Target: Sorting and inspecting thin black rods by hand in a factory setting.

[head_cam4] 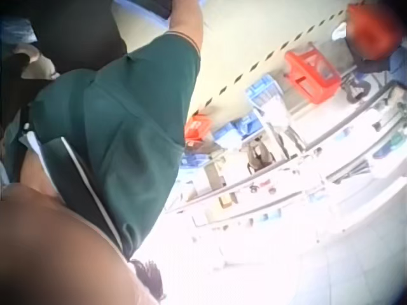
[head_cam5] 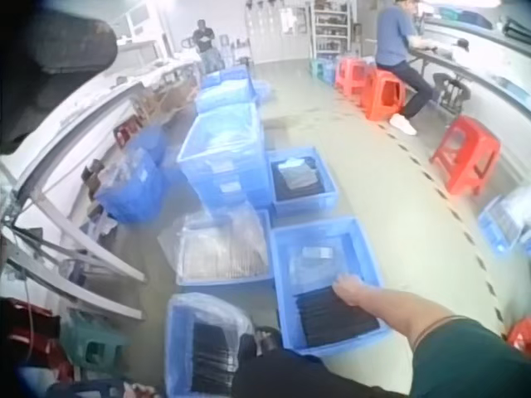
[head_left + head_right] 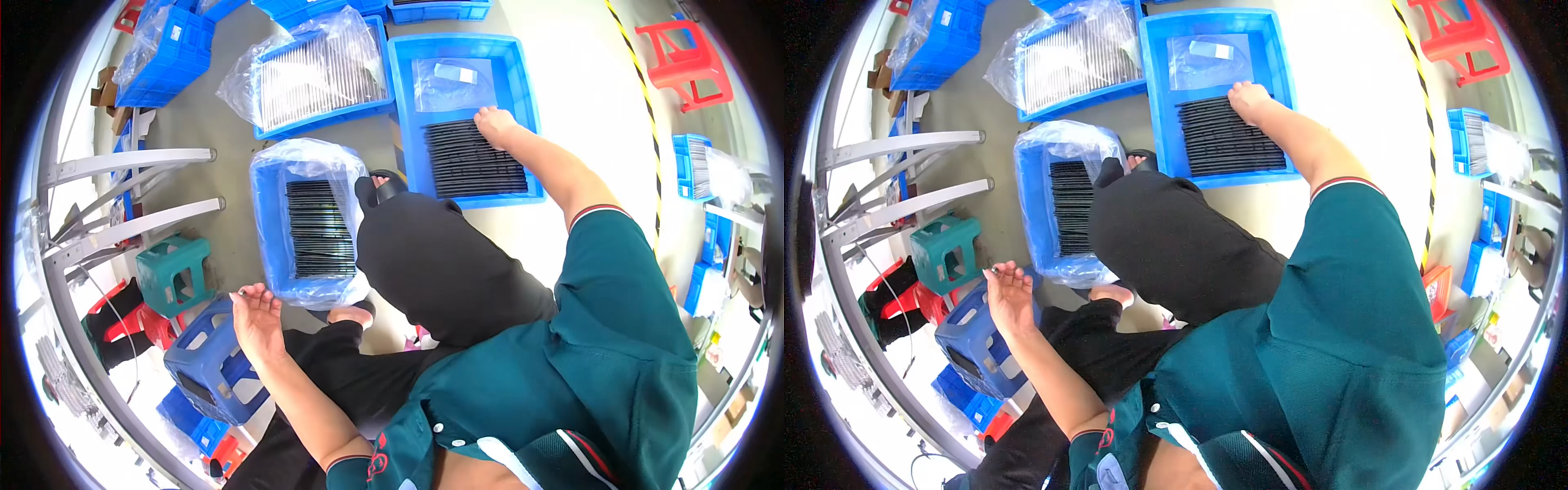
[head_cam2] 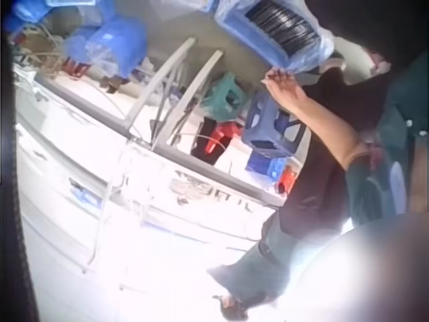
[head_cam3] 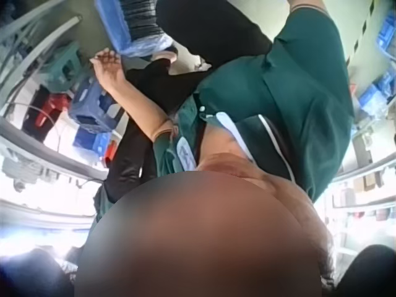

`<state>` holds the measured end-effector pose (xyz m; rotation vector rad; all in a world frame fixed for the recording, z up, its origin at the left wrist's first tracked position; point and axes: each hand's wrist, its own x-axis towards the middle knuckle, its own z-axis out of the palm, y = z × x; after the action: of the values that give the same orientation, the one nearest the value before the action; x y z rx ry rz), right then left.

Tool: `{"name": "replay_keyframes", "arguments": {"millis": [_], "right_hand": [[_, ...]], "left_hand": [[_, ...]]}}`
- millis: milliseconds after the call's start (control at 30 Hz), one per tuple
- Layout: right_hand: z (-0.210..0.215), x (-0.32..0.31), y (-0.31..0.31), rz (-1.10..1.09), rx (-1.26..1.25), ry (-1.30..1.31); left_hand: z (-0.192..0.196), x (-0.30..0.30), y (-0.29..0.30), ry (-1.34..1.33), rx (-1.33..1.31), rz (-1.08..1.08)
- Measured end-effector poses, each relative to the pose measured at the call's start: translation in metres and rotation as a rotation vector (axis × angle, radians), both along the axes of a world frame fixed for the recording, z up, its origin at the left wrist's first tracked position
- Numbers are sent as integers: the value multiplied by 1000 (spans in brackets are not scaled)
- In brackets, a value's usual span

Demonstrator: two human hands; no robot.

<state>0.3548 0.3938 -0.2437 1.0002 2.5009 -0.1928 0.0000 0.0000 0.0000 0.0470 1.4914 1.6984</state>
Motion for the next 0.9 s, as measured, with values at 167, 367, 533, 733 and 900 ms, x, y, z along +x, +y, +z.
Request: {"name": "replay_keyframes", "arguments": {"millis": [167,367,533,733,900], "right_hand": [[6,-18,22,213,28,-135],[-4,2,17,123,-6,-23],[-6,14,26,69,-19,27],[-16,0,0,116,43,126],[-26,23,3,13,10,145]], "left_hand": [[-6,-3,13,52,10,23],[-8,3,0,24,-25,14],[-5,8,7,27,-21,45],[4,4,-14,81,-45,143],[5,11,-11,143,-62,78]]}}
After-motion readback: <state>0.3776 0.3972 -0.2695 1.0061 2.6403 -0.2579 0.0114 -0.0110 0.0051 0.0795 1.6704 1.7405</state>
